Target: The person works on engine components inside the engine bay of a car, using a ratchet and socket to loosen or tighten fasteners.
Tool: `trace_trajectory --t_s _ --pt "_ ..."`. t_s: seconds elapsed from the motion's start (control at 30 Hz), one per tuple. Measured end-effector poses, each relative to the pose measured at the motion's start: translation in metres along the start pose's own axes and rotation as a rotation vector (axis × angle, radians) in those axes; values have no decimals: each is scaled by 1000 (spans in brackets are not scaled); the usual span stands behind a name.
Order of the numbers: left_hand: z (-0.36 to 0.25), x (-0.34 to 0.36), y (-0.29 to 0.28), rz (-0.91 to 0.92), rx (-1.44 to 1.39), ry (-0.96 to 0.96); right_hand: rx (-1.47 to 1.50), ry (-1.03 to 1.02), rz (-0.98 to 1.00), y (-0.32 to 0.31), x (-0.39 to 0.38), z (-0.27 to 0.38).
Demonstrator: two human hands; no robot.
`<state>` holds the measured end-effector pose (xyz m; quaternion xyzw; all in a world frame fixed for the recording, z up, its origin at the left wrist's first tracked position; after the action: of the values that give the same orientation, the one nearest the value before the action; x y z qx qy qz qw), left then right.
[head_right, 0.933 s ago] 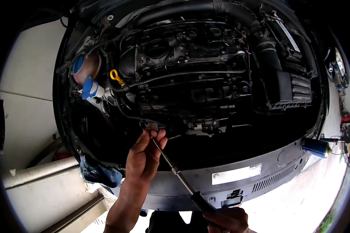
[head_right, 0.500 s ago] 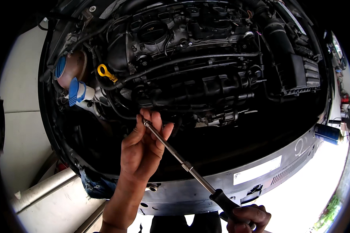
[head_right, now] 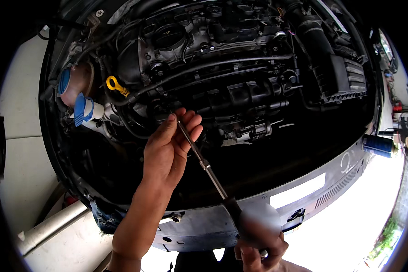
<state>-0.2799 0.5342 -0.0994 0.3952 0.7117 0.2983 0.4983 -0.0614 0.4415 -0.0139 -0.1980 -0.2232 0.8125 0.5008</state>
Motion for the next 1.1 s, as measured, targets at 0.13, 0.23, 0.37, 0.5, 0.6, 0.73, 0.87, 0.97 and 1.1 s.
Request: trace_trajectory --t_s 0.13,0.23,0.37,0.5,0.6,0.73,0.87,0.97,1.1 --pt "14 11 9 -137 228 117 130 68 -49 25 22 -18" --pt "17 14 9 -181 305 120 95 82 8 29 38 -12" --pt "18 7 8 -168 393 22 86 97 14 33 47 -13" --pt "17 6 -1 -188 424 -37 18 47 -8 36 56 -14" --pt "15 8 -3 -161 458 -52 -58 -15 26 37 71 -4" --pt "10 10 -3 -148 496 -115 -255 -133 97 37 89 10" --pt "8 13 -4 -128 528 -133 -279 -182 102 37 93 14" --pt "10 14 -9 -106 579 -149 -346 -195 112 30 93 16" --pt "6 17 -9 -108 655 -141 -440 -241 114 31 98 15"
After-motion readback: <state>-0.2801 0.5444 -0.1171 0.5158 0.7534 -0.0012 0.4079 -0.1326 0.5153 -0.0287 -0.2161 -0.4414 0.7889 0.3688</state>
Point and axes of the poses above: each hand's wrist, its own x-axis towards the middle knuckle, its own y-axis out of the palm, z = x × y, the point moved 4 cm from there along x, towards the middle knuckle, and after that the axes turned 13 degrees about -x, right-handed, at the moved point
